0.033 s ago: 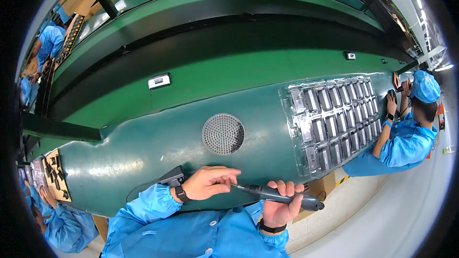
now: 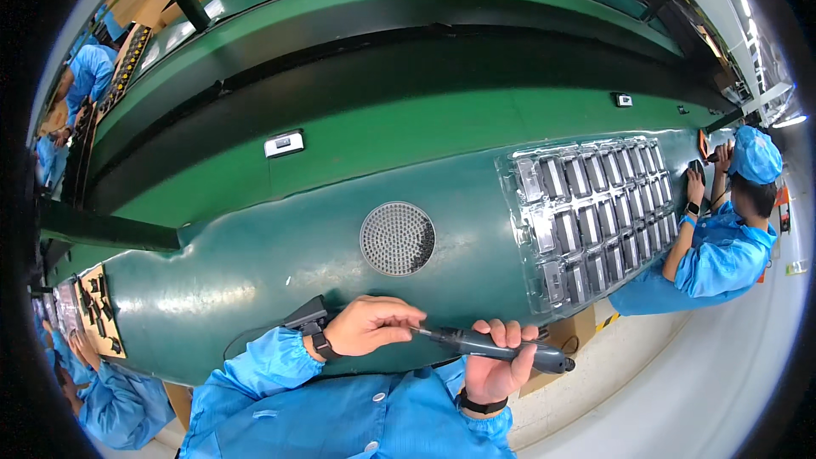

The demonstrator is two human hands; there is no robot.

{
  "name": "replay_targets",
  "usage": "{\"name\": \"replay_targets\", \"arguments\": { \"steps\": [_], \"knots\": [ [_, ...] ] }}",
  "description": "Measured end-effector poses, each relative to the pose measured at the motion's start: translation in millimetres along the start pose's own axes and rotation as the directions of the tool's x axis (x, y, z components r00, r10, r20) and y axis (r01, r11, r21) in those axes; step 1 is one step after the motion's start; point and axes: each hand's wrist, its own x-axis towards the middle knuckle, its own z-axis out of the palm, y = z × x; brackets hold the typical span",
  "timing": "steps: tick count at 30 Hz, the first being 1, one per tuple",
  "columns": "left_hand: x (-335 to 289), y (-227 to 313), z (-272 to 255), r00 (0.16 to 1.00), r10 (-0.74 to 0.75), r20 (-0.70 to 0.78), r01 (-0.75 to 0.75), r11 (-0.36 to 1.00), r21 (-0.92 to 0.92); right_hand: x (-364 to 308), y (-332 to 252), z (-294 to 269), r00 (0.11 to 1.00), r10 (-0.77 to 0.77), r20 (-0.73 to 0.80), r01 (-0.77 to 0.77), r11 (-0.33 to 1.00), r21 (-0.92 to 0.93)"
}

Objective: Assembling small black plastic housing components using an electric screwdriver on a factory assembly line.

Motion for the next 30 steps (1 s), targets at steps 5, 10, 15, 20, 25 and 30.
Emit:
{"name": "replay_targets", "arguments": {
  "steps": [5, 10, 15, 20, 25, 30],
  "knots": [
    [-4, -1, -4, 0.992, -0.124, -0.018, 0.122, 0.989, -0.085, 2, 14, -16, 0.999, 0.032, 0.017, -0.032, 0.999, 0.011],
    [-6, 1, -2, 0.979, -0.044, -0.201, 0.084, 0.977, 0.195, 6, 35, -9, 0.996, 0.045, 0.079, -0.033, 0.990, -0.138],
    [-1, 14, -29, 0.986, 0.162, 0.047, -0.161, 0.821, 0.548, 9, 28, -35, 0.970, 0.181, 0.163, -0.167, 0.981, -0.095],
    [19, 31, -52, 0.964, 0.256, 0.074, -0.234, 0.681, 0.694, 12, 13, -58, 0.989, 0.131, 0.069, -0.128, 0.990, -0.052],
    [71, 29, -60, 0.963, 0.264, 0.060, -0.239, 0.728, 0.642, 21, 14, -54, 0.978, 0.176, 0.114, -0.178, 0.984, 0.011],
    [82, 12, -65, 0.966, 0.258, 0.017, -0.206, 0.725, 0.657, 25, 15, -54, 0.961, 0.255, 0.106, -0.260, 0.965, 0.033]
  ]
}}
